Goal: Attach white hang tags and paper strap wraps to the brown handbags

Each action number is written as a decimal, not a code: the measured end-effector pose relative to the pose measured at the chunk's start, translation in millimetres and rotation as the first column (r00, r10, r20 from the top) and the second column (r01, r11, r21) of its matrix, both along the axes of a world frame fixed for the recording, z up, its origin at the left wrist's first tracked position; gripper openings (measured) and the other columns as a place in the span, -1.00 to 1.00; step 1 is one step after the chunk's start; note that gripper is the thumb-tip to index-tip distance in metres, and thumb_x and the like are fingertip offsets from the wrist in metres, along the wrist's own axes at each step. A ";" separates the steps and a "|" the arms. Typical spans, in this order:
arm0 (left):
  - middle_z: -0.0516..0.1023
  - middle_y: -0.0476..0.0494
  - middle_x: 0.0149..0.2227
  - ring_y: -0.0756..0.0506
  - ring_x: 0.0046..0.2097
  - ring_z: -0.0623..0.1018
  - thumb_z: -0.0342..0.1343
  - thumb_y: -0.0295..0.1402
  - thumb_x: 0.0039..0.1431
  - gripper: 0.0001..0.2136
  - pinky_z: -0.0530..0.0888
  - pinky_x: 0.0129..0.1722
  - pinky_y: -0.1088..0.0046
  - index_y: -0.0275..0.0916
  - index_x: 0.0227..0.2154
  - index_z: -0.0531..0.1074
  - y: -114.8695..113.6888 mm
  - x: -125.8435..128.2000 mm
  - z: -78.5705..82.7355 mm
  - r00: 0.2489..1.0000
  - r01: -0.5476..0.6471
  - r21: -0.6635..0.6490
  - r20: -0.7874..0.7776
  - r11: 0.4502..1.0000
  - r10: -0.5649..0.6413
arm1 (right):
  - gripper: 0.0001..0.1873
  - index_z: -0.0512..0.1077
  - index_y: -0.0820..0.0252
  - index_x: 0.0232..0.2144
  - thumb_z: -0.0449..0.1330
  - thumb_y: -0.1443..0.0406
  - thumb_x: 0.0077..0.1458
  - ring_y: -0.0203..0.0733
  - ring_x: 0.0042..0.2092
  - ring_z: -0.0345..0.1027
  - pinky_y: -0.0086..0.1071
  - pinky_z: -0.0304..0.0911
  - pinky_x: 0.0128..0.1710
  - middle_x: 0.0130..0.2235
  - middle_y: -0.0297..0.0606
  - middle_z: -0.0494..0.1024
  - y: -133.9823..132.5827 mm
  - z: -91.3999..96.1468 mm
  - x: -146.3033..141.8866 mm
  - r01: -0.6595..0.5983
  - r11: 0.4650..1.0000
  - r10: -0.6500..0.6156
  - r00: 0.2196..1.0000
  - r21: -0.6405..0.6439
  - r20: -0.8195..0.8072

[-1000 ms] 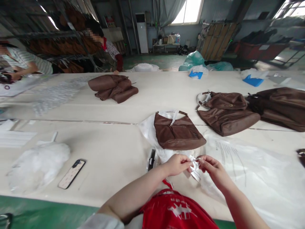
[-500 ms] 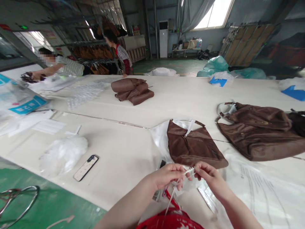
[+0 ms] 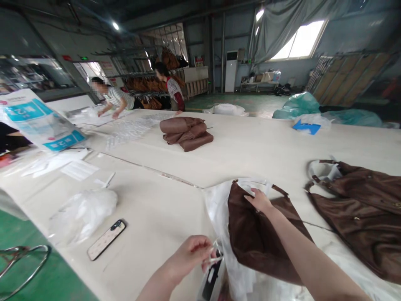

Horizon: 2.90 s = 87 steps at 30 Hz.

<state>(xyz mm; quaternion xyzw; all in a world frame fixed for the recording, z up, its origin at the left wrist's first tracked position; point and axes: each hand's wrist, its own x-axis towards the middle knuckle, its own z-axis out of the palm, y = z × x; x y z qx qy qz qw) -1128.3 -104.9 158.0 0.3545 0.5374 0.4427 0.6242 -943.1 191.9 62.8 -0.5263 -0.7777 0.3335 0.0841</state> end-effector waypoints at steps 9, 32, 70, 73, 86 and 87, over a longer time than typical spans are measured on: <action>0.50 -0.06 -0.45 0.17 -0.66 0.14 0.09 -0.03 0.10 -0.62 0.22 -0.53 0.54 -0.33 -0.46 0.43 10.8 -9.9 -4.0 0.975 -0.128 -0.079 -0.191 0.989 0.111 | -0.60 0.49 0.17 -0.28 0.13 -0.01 0.06 -0.01 -0.16 0.45 -0.26 0.31 -0.15 -0.26 -0.18 0.59 -28.9 20.4 33.4 -0.148 0.982 0.139 0.987 -0.120 -0.082; 0.39 0.01 -0.52 0.16 -0.64 0.08 0.10 -0.29 -0.09 -0.84 0.02 -0.63 0.57 -0.30 -0.57 0.34 54.1 -22.2 -53.7 0.987 0.153 -0.159 -0.017 0.975 -0.158 | -0.76 0.45 0.10 -0.45 0.10 0.12 0.12 -0.13 -0.26 0.38 -0.34 0.19 -0.21 -0.40 -0.29 0.52 -171.5 17.8 59.3 -0.491 0.871 0.483 0.862 -0.012 -0.151; 0.36 0.01 -0.58 0.08 -0.58 0.28 0.05 -0.33 -0.07 -0.88 0.15 -0.59 0.58 -0.29 -0.57 0.35 94.2 -0.1 -75.0 0.930 0.327 -0.221 -0.100 0.919 -0.355 | -0.71 0.52 0.13 -0.54 0.04 0.21 0.04 -0.13 -0.35 0.41 -0.31 0.27 -0.26 -0.44 -0.26 0.54 -159.1 6.9 -4.6 -0.325 0.931 0.251 0.902 -0.169 -0.351; 0.42 -0.01 -0.55 0.04 -0.50 0.39 0.07 -0.32 -0.04 -0.87 0.30 -0.46 0.53 -0.29 -0.57 0.36 92.8 -8.7 -68.6 0.919 0.344 -0.203 -0.126 0.917 -0.373 | -0.69 0.53 0.15 -0.45 0.03 0.17 0.07 -0.13 -0.27 0.42 -0.30 0.28 -0.19 -0.35 -0.22 0.57 -160.7 7.4 3.2 -0.237 0.960 0.160 0.902 -0.149 -0.400; 0.50 -0.07 -0.34 0.00 -0.30 0.48 0.37 -0.34 -0.21 -0.60 0.38 -0.25 0.48 -0.30 -0.26 0.40 75.6 -27.4 -57.5 0.927 0.340 -0.074 -0.138 0.937 -0.347 | -0.69 0.56 0.18 -0.38 0.31 0.05 -0.05 -0.28 -0.42 0.31 -0.38 0.30 -0.36 -0.42 -0.25 0.52 -179.5 19.8 7.0 -0.187 0.734 -0.519 0.466 -0.653 -0.717; 0.49 -0.06 -0.34 0.00 -0.30 0.47 0.39 -0.33 -0.24 -0.57 0.38 -0.27 0.49 -0.30 -0.26 0.40 72.7 -27.6 -56.5 0.928 0.335 -0.093 -0.139 0.937 -0.346 | -0.72 0.55 0.16 -0.38 0.32 0.08 -0.05 -0.28 -0.41 0.31 -0.38 0.31 -0.35 -0.38 -0.25 0.53 -180.2 20.9 6.7 -0.225 0.702 -0.554 0.424 -0.676 -0.716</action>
